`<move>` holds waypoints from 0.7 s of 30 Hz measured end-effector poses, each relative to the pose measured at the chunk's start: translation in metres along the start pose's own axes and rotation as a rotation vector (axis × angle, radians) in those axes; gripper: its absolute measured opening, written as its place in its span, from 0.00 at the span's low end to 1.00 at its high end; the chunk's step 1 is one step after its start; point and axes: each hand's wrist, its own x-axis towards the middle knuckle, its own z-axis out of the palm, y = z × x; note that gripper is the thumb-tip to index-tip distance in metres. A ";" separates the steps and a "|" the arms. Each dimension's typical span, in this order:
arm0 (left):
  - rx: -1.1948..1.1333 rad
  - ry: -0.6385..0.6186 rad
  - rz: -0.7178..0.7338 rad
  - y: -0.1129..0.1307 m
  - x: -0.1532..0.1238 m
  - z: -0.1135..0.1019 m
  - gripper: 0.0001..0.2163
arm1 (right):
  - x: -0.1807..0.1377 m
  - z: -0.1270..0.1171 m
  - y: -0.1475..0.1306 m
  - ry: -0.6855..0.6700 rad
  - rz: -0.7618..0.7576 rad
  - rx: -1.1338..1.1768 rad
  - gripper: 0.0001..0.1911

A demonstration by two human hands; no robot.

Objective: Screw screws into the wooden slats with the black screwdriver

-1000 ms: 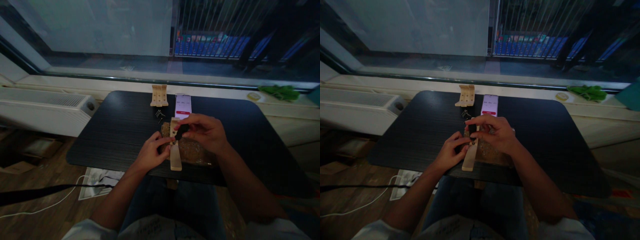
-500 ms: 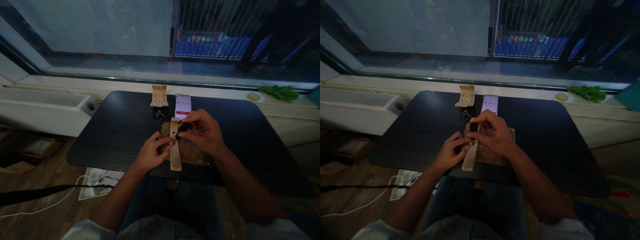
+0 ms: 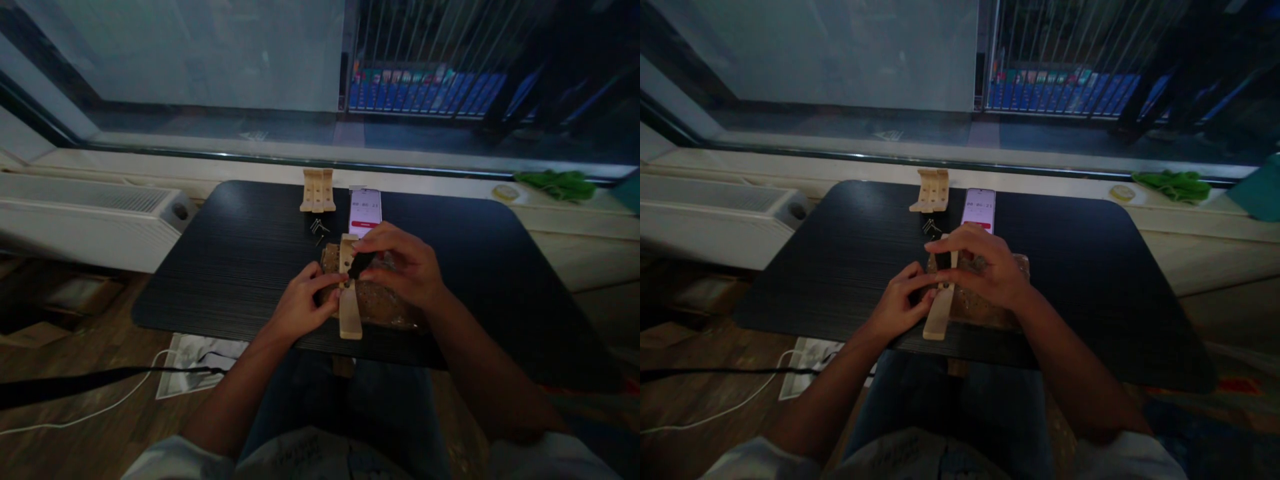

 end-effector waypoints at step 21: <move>0.023 0.008 0.020 0.001 0.001 0.000 0.14 | -0.003 -0.004 -0.003 0.008 0.142 0.047 0.14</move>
